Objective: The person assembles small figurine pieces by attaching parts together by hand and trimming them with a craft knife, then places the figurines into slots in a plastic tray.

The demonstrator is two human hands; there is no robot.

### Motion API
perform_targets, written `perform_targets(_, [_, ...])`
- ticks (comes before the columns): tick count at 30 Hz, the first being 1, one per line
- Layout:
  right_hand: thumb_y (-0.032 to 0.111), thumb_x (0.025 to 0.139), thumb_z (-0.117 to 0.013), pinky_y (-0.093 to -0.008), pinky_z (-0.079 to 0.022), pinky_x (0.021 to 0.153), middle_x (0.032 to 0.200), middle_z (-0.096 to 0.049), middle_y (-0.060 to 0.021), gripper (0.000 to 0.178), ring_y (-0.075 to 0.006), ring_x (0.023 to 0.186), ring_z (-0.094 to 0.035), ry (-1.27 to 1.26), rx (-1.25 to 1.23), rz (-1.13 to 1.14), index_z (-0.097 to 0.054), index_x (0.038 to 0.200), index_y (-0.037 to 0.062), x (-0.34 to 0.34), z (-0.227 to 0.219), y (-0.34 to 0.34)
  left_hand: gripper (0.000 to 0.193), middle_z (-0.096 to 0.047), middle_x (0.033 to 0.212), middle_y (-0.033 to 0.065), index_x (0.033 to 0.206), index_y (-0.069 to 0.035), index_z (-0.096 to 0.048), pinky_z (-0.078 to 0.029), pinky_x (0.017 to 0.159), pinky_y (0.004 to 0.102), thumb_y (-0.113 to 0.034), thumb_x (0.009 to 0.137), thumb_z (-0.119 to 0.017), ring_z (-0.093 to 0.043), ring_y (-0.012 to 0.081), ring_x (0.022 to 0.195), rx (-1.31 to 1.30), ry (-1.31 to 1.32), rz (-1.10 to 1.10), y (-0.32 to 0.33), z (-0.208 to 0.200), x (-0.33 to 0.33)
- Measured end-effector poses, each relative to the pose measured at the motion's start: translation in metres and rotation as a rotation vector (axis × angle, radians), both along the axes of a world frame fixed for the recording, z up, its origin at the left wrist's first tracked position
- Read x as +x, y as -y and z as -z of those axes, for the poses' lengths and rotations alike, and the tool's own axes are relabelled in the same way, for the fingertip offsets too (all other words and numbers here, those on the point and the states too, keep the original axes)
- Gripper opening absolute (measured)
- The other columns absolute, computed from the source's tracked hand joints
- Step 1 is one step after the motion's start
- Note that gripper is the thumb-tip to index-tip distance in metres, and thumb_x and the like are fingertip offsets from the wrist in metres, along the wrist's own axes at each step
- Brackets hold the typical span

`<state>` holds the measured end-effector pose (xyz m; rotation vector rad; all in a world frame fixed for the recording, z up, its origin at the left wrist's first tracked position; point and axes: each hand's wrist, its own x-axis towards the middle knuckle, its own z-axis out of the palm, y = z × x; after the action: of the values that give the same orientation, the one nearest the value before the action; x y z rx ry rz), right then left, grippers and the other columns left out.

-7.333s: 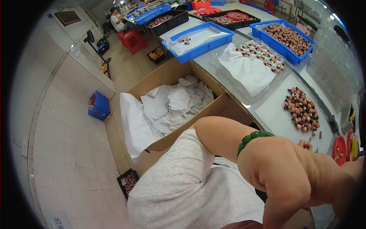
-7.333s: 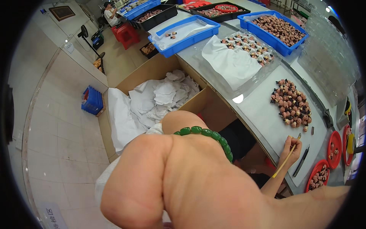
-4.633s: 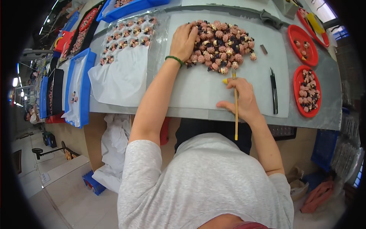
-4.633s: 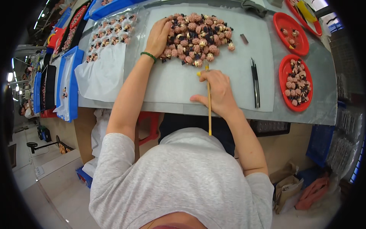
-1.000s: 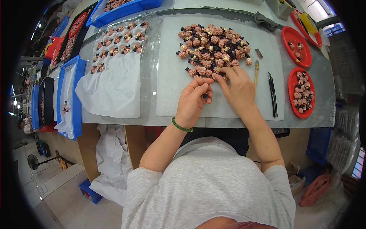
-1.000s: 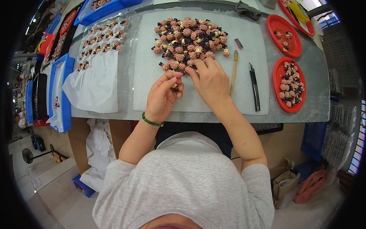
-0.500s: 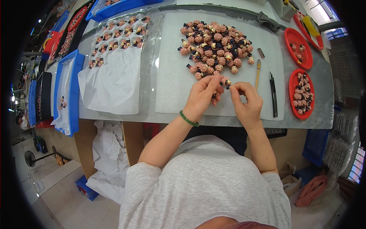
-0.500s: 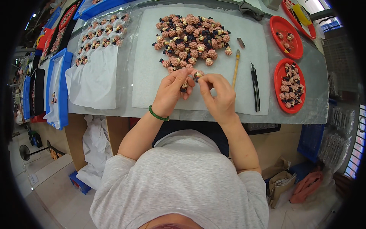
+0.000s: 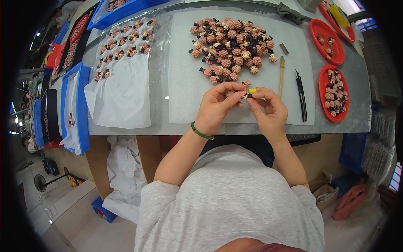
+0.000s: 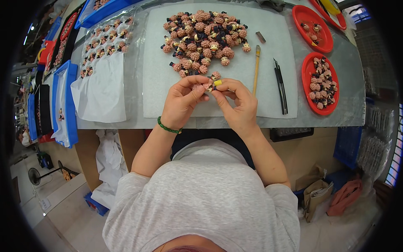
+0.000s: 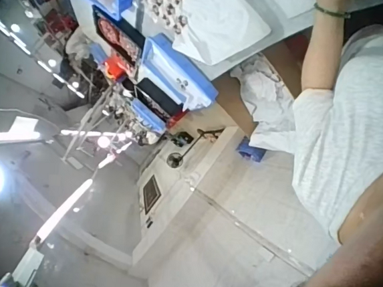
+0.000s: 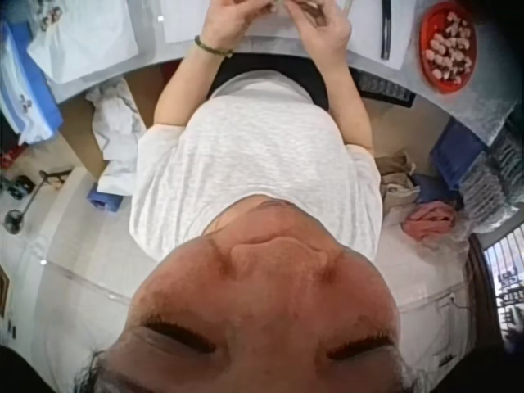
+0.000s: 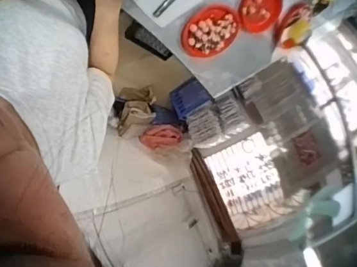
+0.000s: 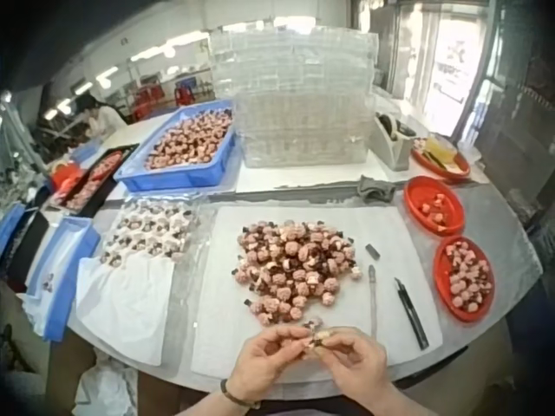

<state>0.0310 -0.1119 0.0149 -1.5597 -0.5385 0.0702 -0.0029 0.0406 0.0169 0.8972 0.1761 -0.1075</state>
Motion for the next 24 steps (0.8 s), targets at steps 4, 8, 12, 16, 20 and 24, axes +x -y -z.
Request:
perform_targets(4, [-0.009,0.074,-0.060,-0.0281,-0.048,0.080,0.102,-0.051,-0.0120,0.032,-0.0172,0.092,-0.054,0.117,-0.016,0.020,-0.048,0.103,-0.0052,0.000,0.004,0.003,0.025,-0.053,0.109,0.0113,0.106,0.001,-0.049,-0.046,0.084,0.0292,-0.001,0.081,-0.053,-0.054,0.0162,0.097,-0.036,0.069,0.051,-0.001,0.003,-0.001])
perform_targets(8, [-0.009,0.073,-0.060,-0.0285,-0.047,0.081,0.103,-0.051,-0.0123,0.039,-0.0176,0.093,-0.054,0.088,0.022,0.060,-0.045,0.109,-0.0045,-0.002,0.006,0.000,0.026,-0.053,0.110,0.0119,0.106,0.002,-0.049,-0.045,0.086,0.0301,0.000,0.081,-0.053,-0.053,0.0172,0.099,-0.048,0.057,0.061,-0.002,0.003,-0.001])
perform_targets(12, [-0.010,0.072,-0.061,-0.0281,-0.047,0.081,0.103,-0.051,-0.0123,0.043,-0.0173,0.092,-0.054,0.077,0.016,0.045,-0.043,0.111,-0.0046,-0.001,0.005,0.000,0.027,-0.050,0.113,0.0134,0.108,0.002,-0.046,-0.045,0.087,0.0304,0.001,0.082,-0.050,-0.053,0.0180,0.099,-0.169,-0.010,0.083,-0.007,-0.006,-0.002])
perform_targets(16, [-0.010,0.071,-0.062,-0.0278,-0.047,0.081,0.103,-0.051,-0.0122,0.043,-0.0172,0.091,-0.055,0.070,0.011,0.027,-0.043,0.110,-0.0048,0.001,0.000,0.002,0.028,-0.048,0.115,0.0154,0.112,0.002,-0.043,-0.044,0.087,0.0307,0.000,0.084,-0.047,-0.054,0.0196,0.098,-0.191,-0.048,0.029,-0.007,-0.013,-0.003])
perform_targets(20, [-0.008,0.073,-0.061,-0.0257,-0.047,0.079,0.101,-0.054,-0.0114,0.038,-0.0150,0.088,-0.056,0.054,-0.033,0.005,-0.047,0.108,-0.0049,0.004,-0.007,0.004,0.026,-0.047,0.115,0.0121,0.110,0.004,-0.045,-0.045,0.083,0.0268,0.002,0.084,-0.046,-0.055,0.0163,0.094,0.068,0.014,-0.050,-0.009,-0.010,-0.001])
perform_targets(24, [-0.005,0.075,-0.060,-0.0237,-0.046,0.077,0.098,-0.057,-0.0107,0.033,-0.0128,0.085,-0.056,0.032,-0.114,-0.066,-0.051,0.107,-0.0052,0.007,-0.015,0.003,0.027,-0.048,0.108,0.0096,0.111,0.003,-0.049,-0.045,0.080,0.0240,0.002,0.084,-0.046,-0.055,0.0154,0.092,0.372,0.196,-0.118,-0.004,-0.008,0.001])
